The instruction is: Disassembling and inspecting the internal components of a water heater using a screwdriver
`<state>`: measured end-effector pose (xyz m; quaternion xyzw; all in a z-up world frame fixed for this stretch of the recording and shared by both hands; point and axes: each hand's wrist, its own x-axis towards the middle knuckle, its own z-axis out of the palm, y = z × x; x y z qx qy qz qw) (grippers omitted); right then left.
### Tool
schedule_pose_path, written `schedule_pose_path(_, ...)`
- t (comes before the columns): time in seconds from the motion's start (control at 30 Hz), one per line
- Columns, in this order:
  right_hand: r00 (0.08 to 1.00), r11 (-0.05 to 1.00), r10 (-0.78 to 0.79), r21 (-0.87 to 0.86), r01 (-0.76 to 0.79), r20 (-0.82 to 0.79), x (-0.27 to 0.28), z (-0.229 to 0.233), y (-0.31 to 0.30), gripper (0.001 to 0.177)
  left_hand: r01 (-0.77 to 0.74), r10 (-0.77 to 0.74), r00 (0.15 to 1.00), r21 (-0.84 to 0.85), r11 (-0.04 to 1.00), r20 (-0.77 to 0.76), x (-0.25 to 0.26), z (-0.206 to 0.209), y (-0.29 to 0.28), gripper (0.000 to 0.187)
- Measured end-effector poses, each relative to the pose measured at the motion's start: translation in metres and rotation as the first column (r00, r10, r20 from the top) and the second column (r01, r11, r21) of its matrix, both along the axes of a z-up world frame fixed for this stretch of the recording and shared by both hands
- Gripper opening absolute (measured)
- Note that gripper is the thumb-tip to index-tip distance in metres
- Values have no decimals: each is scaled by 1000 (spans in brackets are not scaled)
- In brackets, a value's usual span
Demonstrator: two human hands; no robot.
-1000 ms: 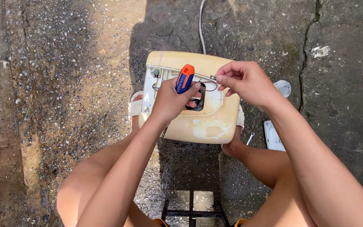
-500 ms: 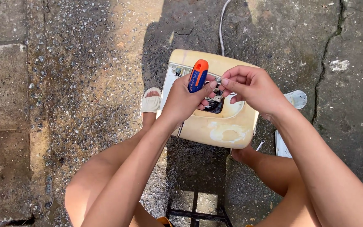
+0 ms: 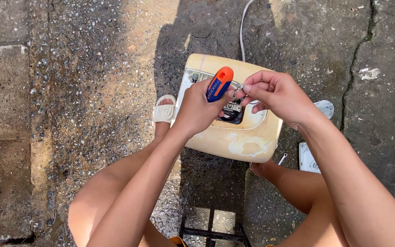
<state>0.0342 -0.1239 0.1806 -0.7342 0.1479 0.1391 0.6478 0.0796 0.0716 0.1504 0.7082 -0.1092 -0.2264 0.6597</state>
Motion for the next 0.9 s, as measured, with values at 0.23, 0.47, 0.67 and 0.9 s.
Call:
schedule_pose_path(0.23,1000,1000,16,9,-16,6,-1,-5,-5,13,95,-109,984,102,990,144,14,-16,5,8)
schedule_pose_path(0.47,999,999,41,9,-41,-19,-2,-7,-7,13,89,-100,977,-67,994,-187,5,-10,-1,15)
schedule_pose_path(0.67,999,1000,30,5,-30,-23,1,-9,-2,13,-23,-64,931,-235,972,-359,1,-18,-8,25)
schedule_pose_path(0.9,999,1000,19,-3,-19,-31,5,-16,1,15,-80,-35,915,-266,961,-401,-3,-13,-8,32)
